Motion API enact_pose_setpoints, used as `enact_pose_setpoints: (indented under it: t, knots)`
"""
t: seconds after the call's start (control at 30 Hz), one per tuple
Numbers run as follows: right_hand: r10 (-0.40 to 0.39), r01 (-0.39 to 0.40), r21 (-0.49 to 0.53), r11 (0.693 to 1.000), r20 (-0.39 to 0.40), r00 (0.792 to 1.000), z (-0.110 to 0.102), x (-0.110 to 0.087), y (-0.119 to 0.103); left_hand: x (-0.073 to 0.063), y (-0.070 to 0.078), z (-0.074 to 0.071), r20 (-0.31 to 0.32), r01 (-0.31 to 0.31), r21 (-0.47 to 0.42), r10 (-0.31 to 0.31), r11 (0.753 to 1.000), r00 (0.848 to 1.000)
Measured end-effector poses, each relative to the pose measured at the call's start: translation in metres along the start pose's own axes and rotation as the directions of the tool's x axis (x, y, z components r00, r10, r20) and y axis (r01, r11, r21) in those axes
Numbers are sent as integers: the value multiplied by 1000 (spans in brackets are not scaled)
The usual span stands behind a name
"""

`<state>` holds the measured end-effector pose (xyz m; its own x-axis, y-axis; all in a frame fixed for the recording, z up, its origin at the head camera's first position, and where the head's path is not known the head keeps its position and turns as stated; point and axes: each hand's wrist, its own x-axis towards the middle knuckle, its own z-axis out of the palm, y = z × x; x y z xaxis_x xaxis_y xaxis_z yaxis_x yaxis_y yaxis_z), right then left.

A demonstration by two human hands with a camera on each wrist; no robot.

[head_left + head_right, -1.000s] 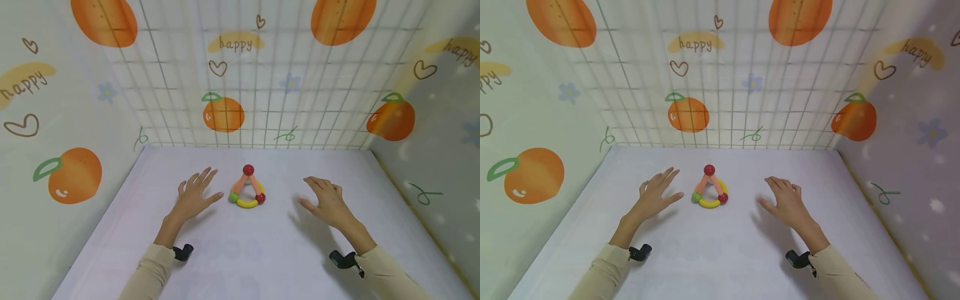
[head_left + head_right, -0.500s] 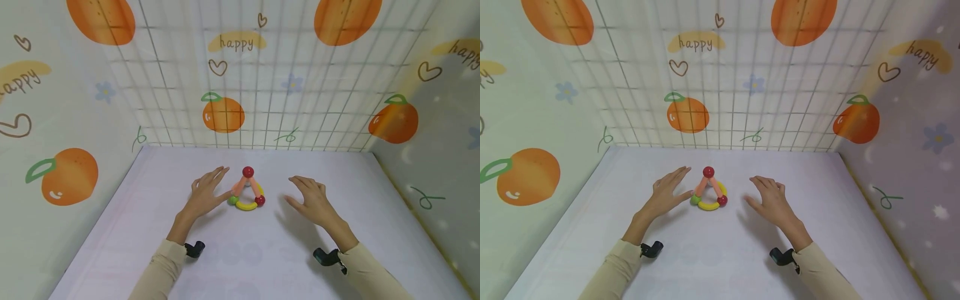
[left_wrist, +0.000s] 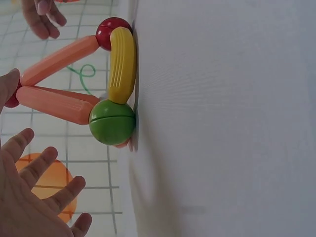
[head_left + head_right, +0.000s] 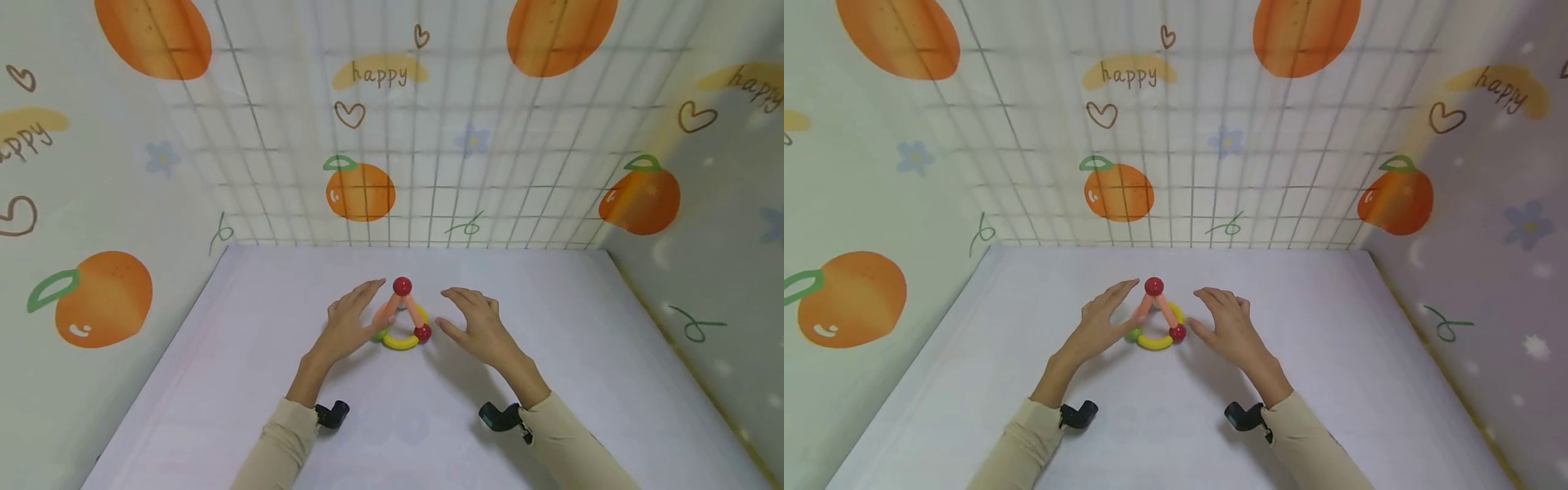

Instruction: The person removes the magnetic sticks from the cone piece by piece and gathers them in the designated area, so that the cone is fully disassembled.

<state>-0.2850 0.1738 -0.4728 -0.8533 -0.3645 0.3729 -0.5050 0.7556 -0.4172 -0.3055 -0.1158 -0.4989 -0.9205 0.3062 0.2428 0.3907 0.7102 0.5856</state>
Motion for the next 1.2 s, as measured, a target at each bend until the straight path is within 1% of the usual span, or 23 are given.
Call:
enact_pose_setpoints:
  t: [0.2, 0.43, 0.57, 0.67, 0.77, 0.83, 0.9, 0.97, 1.07, 1.2]
  knots:
    - [9, -9, 34, 999, -8, 1000, 4, 10, -7, 3, 1, 3, 5, 6, -34, -6, 999, 1000]
    - [-3, 4, 79, 997, -15, 1000, 10, 19, -11, 7, 3, 5, -2, 16, -70, -16, 997, 1000]
    - [-12, 14, 105, 994, -22, 1000, 13, 22, -13, 9, 3, 7, -19, -19, -110, 17, 994, 1000]
    - [-12, 16, 132, 991, -34, 999, 15, 25, -15, 10, 3, 8, -51, -60, -150, 53, 987, 997]
    - [-9, 16, 157, 987, -43, 999, 17, 29, -19, 12, 3, 10, -95, -93, -193, 76, 977, 993]
    - [-8, 16, 167, 986, -46, 999, 19, 32, -22, 13, 2, 11, -118, -102, -213, 78, 972, 990]
    - [-12, 21, 181, 983, -51, 999, 20, 35, -24, 15, 2, 13, -124, -98, -243, 69, 965, 990]
    - [-16, 27, 190, 981, -60, 998, 21, 37, -26, 17, 3, 14, -107, -77, -280, 48, 957, 993]
    - [-33, 51, 206, 977, -90, 995, 22, 41, -27, 21, 6, 15, -73, -38, -354, 13, 935, 997]
    - [-57, 90, 222, 971, -150, 987, 24, 47, -28, 25, 9, 17, -53, -15, -426, -8, 905, 999]
